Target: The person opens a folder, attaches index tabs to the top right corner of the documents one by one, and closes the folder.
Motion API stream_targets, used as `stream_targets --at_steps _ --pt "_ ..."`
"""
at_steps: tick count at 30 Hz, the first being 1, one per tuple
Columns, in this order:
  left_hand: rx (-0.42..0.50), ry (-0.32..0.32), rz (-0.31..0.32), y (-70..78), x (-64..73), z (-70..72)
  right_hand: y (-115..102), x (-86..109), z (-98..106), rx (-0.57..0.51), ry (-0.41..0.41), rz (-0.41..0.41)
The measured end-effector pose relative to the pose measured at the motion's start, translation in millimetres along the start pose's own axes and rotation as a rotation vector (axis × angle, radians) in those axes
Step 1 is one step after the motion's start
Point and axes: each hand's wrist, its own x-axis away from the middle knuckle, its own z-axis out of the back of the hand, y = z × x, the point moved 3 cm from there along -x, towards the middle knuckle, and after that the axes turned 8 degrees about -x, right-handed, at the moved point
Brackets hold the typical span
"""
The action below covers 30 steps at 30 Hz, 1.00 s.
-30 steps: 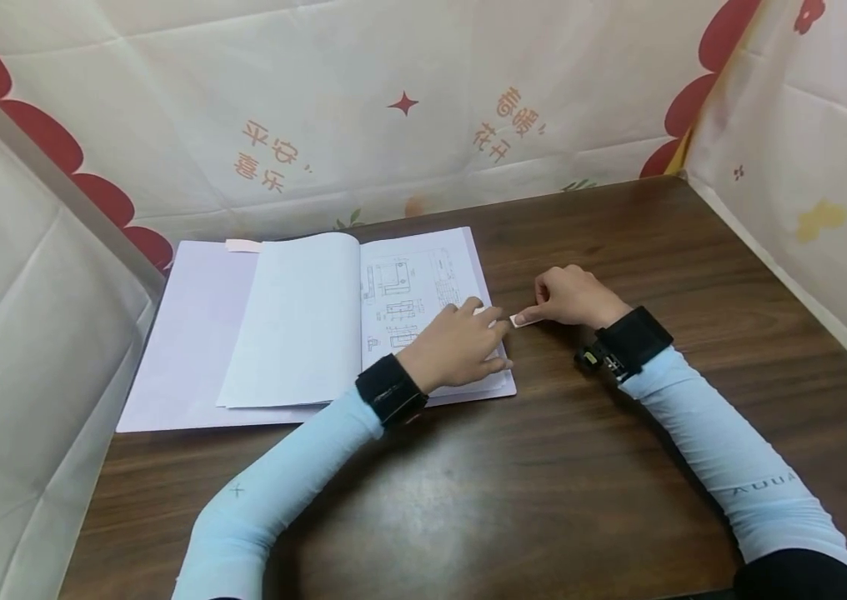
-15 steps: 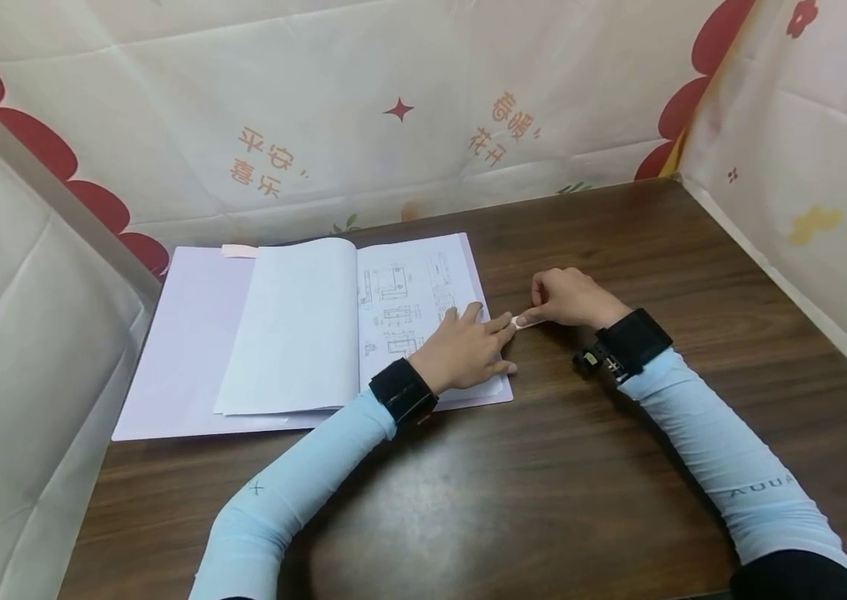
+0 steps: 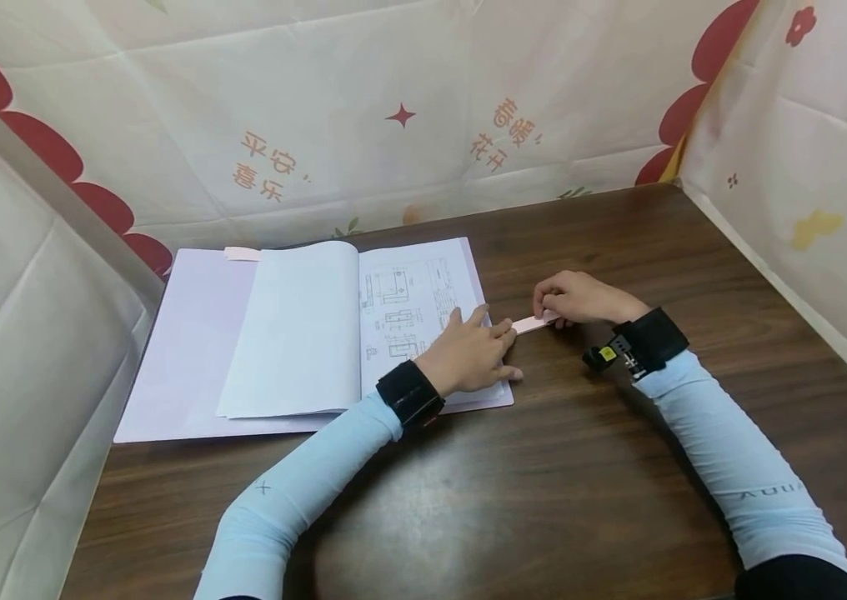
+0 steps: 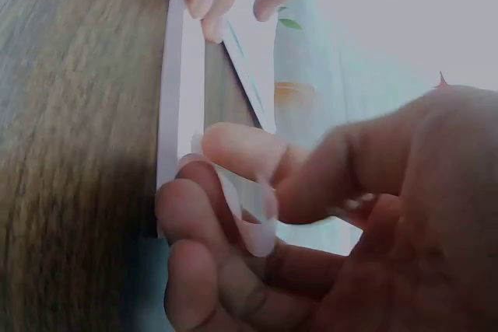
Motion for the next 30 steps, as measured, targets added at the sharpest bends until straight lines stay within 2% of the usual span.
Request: stream_targets --at_steps 6,13,16,25,30 --pt "-0.006 -0.009 0.008 1.1 -0.3 1.1 -1.1 -2.5 -3.3 0.049 0.058 -0.086" --pt "-0.012 -0.002 0.022 2.8 0.3 2.6 1.5 -3.0 -0.4 0.082 0.141 -0.103" --pt "-0.034 -0.006 0.032 3.7 0.3 3.7 4.5 -2.9 2.9 0.084 0.150 -0.130" --pt "-0.045 -0.008 0.047 5.5 1.3 5.7 8.4 -1.3 11.5 0.064 0.073 -0.163" --pt "-0.027 0.005 0.046 6.5 0.1 5.6 18.1 6.3 25.9 0.056 0.036 -0.156"
